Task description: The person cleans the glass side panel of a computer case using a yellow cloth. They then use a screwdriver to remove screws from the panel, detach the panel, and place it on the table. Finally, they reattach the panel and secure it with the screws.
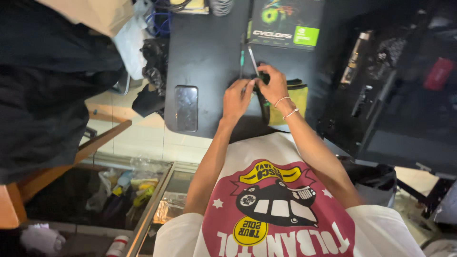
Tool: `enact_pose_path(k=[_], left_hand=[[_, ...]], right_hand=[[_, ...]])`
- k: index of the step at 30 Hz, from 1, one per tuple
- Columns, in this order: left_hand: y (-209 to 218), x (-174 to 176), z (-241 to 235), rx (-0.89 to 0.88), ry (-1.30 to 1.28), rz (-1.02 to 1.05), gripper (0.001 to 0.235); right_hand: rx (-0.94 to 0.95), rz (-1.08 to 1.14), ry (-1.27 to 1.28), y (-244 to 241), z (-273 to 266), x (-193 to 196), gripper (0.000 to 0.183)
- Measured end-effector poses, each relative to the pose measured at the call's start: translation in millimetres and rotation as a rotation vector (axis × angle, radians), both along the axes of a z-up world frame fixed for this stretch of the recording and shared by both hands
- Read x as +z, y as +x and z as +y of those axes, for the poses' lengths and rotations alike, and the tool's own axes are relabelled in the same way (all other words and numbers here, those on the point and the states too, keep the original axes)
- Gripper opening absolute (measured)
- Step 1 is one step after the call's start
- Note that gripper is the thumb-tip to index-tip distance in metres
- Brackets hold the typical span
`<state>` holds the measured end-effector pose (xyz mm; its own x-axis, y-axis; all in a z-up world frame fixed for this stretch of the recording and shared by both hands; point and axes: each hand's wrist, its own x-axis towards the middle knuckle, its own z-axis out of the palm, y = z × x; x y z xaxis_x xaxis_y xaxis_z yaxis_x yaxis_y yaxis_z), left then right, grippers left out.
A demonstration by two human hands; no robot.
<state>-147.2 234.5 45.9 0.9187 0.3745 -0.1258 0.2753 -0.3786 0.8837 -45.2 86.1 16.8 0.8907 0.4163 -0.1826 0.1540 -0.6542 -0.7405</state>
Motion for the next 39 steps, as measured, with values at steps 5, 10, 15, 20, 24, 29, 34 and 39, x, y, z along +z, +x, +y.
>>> enact_pose_path(k=[5, 10, 15, 20, 24, 29, 34, 39], left_hand=[[14, 39, -24, -0.101, -0.059, 0.051, 0.023], [42, 81, -70, -0.225, -0.13, 0.018, 0.011], [58, 114, -130, -0.343, -0.277, -0.059, 0.008], [59, 118, -195, -0.41, -0.328, -0.039, 0.008], [55, 123, -243, -0.394, -0.385, -0.031, 0.01], [62, 107, -280, -0.231, -0.259, -0.078, 0.012], [62, 88, -301, -0.134, -0.142, -0.055, 0.015], [62, 76, -306, -0.083, -0.195, -0.024, 0.014]], right_hand=[[-0.206, -0.011, 0.09, -13, -31, 46, 0.016], [-0.408, 0.031, 0.189, -29, -78, 104, 0.019], [-0.486, -0.074, 0.321, -36, -124, 177, 0.024], [-0.473, -0.134, 0.398, -37, -187, 244, 0.014], [-0.47, -0.066, 0.44, -34, -256, 262, 0.028], [-0.412, -0.156, 0.475, -21, -337, 268, 0.007], [-0.361, -0.119, 0.491, -1, -383, 261, 0.007], [-0.265, -0.076, 0.551, 13, -403, 248, 0.007]])
